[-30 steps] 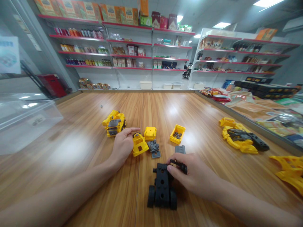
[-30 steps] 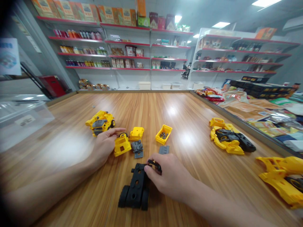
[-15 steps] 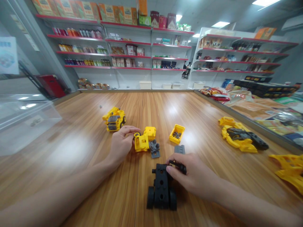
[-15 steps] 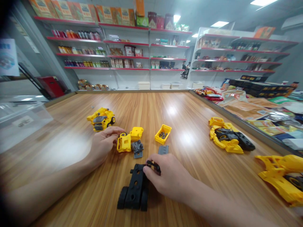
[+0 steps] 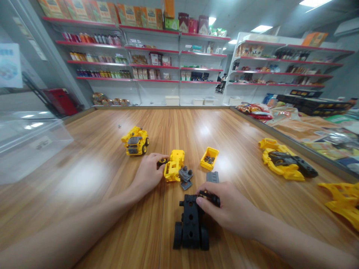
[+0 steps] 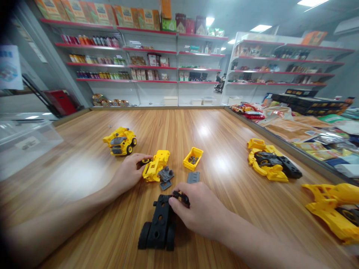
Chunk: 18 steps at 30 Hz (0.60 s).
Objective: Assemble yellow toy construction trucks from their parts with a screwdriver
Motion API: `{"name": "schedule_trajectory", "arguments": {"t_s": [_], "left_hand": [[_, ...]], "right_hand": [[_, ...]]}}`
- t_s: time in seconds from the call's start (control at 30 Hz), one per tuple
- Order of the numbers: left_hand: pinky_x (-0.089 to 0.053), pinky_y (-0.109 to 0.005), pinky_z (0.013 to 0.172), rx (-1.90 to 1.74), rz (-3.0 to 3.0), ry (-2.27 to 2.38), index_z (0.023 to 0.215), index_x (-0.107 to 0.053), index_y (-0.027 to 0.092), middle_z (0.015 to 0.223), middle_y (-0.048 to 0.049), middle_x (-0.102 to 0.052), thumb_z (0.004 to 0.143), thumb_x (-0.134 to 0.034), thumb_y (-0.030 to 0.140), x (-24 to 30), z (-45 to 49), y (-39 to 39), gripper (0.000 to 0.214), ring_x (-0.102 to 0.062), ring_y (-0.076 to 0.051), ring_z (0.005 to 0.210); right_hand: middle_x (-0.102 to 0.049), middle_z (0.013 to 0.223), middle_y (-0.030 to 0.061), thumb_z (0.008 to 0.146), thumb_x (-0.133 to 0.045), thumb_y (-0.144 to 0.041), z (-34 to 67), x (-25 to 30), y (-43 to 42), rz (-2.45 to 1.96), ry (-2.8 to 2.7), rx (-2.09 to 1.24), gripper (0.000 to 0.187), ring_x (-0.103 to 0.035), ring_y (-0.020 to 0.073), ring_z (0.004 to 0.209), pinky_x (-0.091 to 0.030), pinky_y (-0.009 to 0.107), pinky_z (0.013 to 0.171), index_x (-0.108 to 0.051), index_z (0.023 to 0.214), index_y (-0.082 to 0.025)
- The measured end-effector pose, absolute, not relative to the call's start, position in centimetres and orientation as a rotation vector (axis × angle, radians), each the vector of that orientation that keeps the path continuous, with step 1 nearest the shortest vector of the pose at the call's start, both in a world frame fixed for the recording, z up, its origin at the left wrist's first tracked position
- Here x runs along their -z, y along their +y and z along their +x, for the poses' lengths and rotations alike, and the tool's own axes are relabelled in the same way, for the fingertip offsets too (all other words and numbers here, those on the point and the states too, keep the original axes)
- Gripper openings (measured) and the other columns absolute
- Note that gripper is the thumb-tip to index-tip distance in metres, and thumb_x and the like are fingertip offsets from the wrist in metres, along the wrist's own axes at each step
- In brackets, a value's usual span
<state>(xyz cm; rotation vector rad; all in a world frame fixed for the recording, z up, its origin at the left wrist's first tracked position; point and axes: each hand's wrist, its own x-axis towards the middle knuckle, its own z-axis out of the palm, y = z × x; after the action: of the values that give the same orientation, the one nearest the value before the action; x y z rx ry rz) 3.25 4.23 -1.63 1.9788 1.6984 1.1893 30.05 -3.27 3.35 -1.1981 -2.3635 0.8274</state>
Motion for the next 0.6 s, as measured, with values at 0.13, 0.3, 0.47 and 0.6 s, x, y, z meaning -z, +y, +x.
{"name": "schedule_trajectory", "arguments": {"t_s": [0.13, 0.3, 0.47, 0.6], "left_hand": [[-0.049, -0.040, 0.090, -1.344, 1.901, 1.736, 0.112, -0.068, 0.018, 0.110, -0.0099, -0.068, 0.083, -0.058, 0.027, 1.3, 3.4, 4.0, 0.032, -0.063, -0.025, 0.098], [-0.051, -0.034, 0.087, -1.584, 1.877, 1.608, 0.124, -0.058, 0.019, 0.120, -0.0098, -0.060, 0.090, -0.055, 0.032, -0.1, 4.9, 2.1, 0.036, -0.060, -0.022, 0.104], [-0.052, -0.033, 0.081, -1.749, 1.991, 1.010, 0.114, -0.061, 0.020, 0.109, -0.0099, -0.056, 0.083, -0.066, 0.022, -0.4, 6.1, 0.0, 0.031, -0.058, -0.022, 0.098], [-0.056, -0.032, 0.077, -1.562, 2.014, 0.667, 0.114, -0.056, 0.020, 0.109, -0.0114, -0.054, 0.082, -0.065, 0.014, -0.1, 6.0, -0.7, 0.033, -0.058, -0.022, 0.098]], "right_hand": [[-0.062, 0.068, 0.0001, 0.095, -0.050, -0.031, 30.0, -3.3, -3.2, -1.205, -2.360, -0.831, 0.022, -0.055, 0.0136, 0.062, -0.036, 0.024, 0.057, -0.064, 0.084, -0.019], [-0.062, 0.068, 0.0006, 0.096, -0.048, -0.030, 30.1, -3.3, -3.1, -1.210, -2.349, -0.804, 0.024, -0.055, 0.0135, 0.062, -0.037, 0.025, 0.058, -0.063, 0.081, -0.018], [-0.066, 0.072, 0.0017, 0.093, -0.052, -0.032, 30.1, -3.6, -3.2, -1.203, -2.371, -0.901, 0.021, -0.058, 0.0148, 0.064, -0.039, 0.026, 0.059, -0.067, 0.091, -0.018], [-0.068, 0.077, 0.0032, 0.089, -0.056, -0.027, 30.2, -3.9, -3.3, -1.163, -2.422, -0.923, 0.016, -0.060, 0.0165, 0.068, -0.041, 0.027, 0.062, -0.067, 0.095, -0.017]]}}
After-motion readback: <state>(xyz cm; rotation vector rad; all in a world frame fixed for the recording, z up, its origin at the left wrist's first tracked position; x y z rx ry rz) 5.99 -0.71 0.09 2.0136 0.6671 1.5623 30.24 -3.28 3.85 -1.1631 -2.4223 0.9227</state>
